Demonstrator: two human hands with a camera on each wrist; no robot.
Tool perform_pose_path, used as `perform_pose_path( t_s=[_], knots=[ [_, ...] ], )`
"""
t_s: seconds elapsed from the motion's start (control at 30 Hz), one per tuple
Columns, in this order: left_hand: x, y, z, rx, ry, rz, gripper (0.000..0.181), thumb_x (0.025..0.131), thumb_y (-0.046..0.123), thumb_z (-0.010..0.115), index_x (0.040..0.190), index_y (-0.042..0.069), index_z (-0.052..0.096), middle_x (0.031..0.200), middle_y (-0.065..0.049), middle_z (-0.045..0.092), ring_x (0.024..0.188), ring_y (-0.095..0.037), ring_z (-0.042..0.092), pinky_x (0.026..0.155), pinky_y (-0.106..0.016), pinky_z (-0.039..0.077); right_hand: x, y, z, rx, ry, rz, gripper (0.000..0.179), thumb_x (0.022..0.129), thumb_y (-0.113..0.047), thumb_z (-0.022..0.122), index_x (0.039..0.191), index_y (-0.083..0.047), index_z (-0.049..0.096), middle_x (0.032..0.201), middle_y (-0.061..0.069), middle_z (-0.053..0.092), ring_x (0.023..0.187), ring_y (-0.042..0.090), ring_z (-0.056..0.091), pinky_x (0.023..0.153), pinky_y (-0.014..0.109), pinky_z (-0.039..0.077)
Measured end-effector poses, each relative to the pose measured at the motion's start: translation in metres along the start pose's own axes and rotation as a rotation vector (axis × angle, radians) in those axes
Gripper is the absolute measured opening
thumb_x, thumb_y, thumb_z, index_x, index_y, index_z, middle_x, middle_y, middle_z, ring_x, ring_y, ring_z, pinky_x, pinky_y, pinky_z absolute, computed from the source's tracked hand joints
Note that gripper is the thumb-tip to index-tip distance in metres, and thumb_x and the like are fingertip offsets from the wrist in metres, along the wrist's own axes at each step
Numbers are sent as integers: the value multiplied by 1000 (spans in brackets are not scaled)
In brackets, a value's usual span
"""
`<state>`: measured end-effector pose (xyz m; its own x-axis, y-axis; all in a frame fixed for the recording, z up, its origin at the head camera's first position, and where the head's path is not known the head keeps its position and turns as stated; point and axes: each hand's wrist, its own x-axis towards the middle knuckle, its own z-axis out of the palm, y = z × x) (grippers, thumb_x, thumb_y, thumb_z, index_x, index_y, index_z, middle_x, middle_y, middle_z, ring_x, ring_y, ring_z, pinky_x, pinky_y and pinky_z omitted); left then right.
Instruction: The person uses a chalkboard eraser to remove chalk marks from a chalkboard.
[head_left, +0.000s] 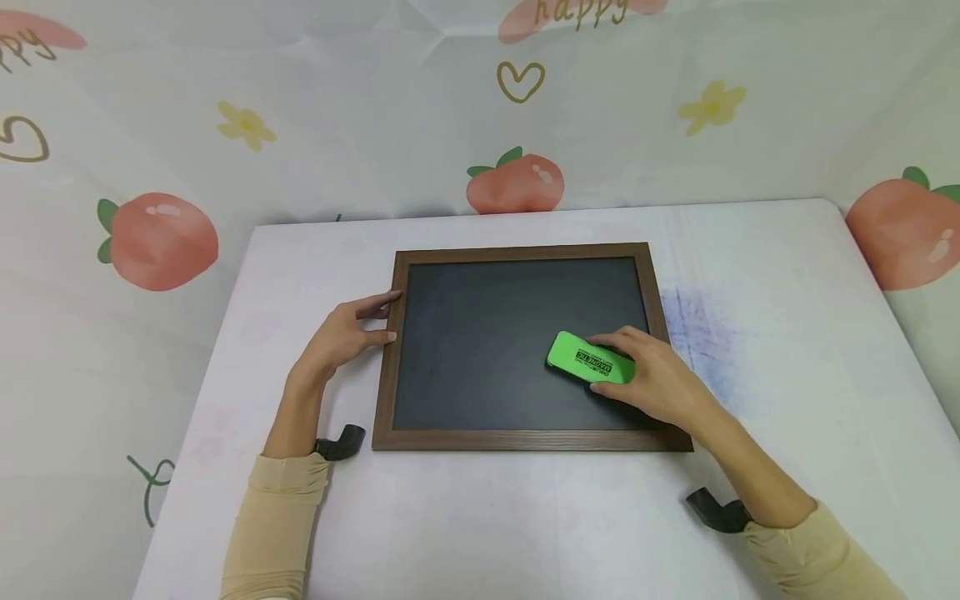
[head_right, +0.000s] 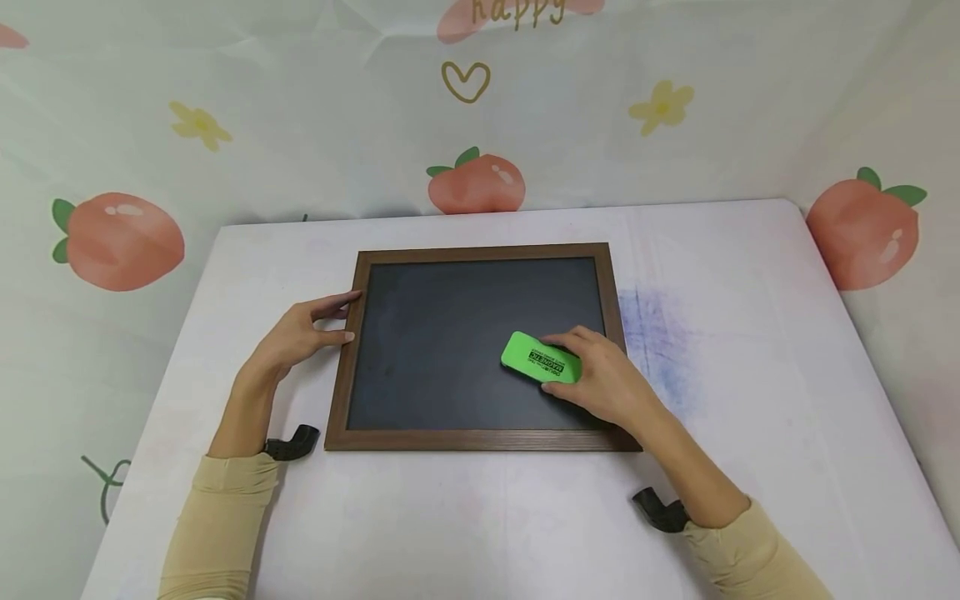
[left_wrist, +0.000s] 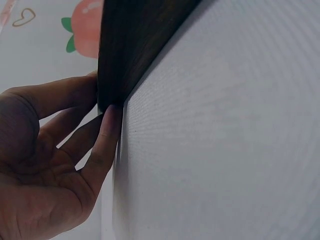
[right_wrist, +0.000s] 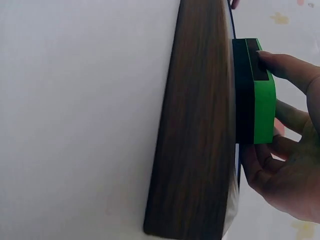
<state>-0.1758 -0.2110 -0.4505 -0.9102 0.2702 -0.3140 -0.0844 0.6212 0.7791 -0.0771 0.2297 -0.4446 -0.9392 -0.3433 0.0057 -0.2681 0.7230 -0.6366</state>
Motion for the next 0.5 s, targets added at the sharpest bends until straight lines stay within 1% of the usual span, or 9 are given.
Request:
perform_pose_path(
  t_s=[0.33,0.5],
  knots=[
    [0,-1,0,-9,4,2,66,89,8,72,149,19,47,145,-15,51,137,-33,42,112,-56,27,4,7,-5,-10,25,30,57,78,-22,85,129,-8,64,108,6,62,83,18,53,72,36,45],
    [-1,-1,0,-5,6,4,66,89,9,72,149,19,47,145,-15,50,137,-33,42,112,-57,27,8,12,-9,-22,82,43,58,77,-19,86,129,-7,63,106,7,61,79,19,52,68,34,44]
  ],
)
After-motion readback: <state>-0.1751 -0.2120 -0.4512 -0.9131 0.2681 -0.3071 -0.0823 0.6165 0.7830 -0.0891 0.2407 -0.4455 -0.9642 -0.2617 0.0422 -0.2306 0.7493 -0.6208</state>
